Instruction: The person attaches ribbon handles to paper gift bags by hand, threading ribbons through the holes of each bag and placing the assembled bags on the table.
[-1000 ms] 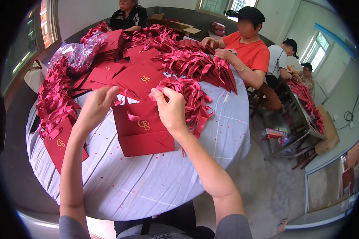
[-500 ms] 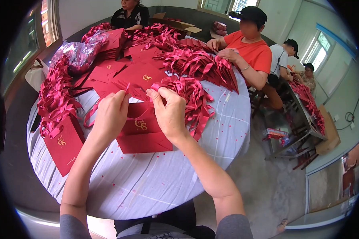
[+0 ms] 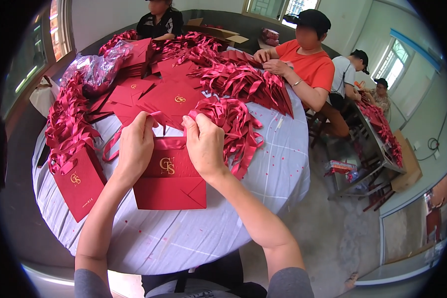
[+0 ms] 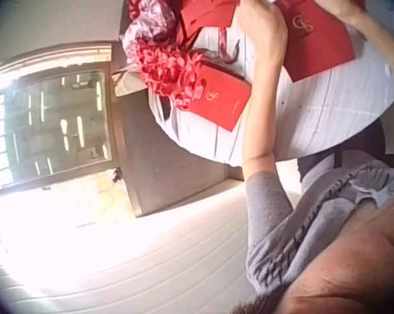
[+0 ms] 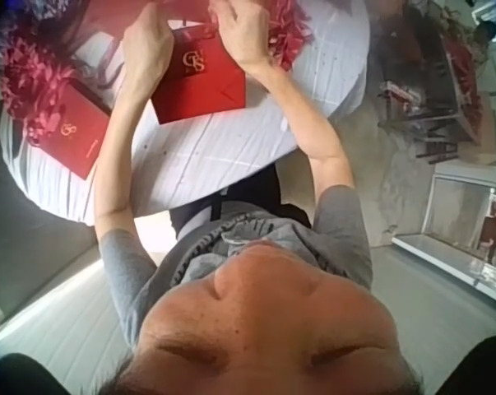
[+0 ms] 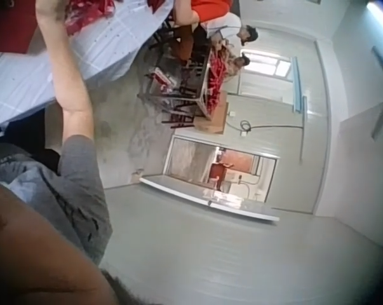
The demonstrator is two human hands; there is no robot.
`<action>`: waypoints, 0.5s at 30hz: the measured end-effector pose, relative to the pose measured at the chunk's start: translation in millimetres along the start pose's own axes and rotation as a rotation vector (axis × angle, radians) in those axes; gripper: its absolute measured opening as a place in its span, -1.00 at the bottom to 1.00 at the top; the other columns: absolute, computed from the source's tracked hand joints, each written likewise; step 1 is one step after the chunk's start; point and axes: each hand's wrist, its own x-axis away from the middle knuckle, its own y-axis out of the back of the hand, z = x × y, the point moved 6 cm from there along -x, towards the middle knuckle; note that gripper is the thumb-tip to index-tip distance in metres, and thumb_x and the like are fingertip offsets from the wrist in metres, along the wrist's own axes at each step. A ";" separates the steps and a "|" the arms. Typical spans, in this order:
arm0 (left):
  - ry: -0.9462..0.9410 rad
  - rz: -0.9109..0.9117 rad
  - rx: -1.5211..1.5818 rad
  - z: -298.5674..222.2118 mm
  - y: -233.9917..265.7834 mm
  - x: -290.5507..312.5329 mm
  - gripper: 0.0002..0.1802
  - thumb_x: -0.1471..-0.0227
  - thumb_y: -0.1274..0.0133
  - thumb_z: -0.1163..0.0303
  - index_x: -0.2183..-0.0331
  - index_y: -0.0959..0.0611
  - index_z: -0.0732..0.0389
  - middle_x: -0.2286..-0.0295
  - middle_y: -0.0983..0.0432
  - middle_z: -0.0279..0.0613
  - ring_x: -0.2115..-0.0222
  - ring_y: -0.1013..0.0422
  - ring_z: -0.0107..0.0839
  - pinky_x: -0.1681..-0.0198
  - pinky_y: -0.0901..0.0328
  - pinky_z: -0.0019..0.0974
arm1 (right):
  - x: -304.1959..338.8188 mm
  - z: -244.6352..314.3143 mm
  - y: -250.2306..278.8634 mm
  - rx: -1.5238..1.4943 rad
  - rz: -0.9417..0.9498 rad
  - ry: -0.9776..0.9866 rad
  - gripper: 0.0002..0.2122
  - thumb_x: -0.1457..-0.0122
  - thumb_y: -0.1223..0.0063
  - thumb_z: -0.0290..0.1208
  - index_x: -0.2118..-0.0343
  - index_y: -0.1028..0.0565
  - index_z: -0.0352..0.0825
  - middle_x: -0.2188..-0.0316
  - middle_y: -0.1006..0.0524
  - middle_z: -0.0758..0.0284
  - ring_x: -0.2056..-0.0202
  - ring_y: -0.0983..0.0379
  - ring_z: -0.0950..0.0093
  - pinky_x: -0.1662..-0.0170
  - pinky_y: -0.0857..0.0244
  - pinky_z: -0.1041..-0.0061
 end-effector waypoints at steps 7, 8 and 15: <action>-0.028 -0.043 -0.085 0.2 -0.1 1.0 -0.82 -0.14 0.15 0.46 0.45 -0.42 0.36 0.60 -0.42 0.18 0.51 -0.40 0.11 0.49 -0.23 -0.08 | 0.0 -0.3 -0.8 0.085 0.064 -0.073 -0.79 -0.21 0.06 -0.44 0.46 -0.43 -0.50 0.56 -0.53 0.07 0.51 -0.52 0.19 0.47 -0.34 0.36; -0.025 -0.033 -0.099 0.1 -0.6 1.7 -0.82 -0.13 0.15 0.46 0.46 -0.41 0.36 0.60 -0.42 0.18 0.51 -0.40 0.11 0.49 -0.22 -0.07 | 1.1 -0.8 -1.3 0.046 0.036 -0.045 -0.77 -0.21 0.06 -0.42 0.50 -0.42 -0.49 0.59 -0.52 0.10 0.56 -0.50 0.26 0.50 -0.30 0.39; -0.038 -0.071 -0.152 6.0 2.6 2.5 -0.86 -0.11 0.11 0.46 0.44 -0.42 0.32 0.60 -0.44 0.13 0.52 -0.40 0.10 0.50 -0.22 -0.05 | 3.5 -33.2 -13.1 -0.386 0.386 -0.499 -0.74 -0.23 0.03 -0.28 0.42 -0.55 -0.39 0.54 -0.48 0.51 0.43 -0.32 0.74 0.31 -0.18 0.72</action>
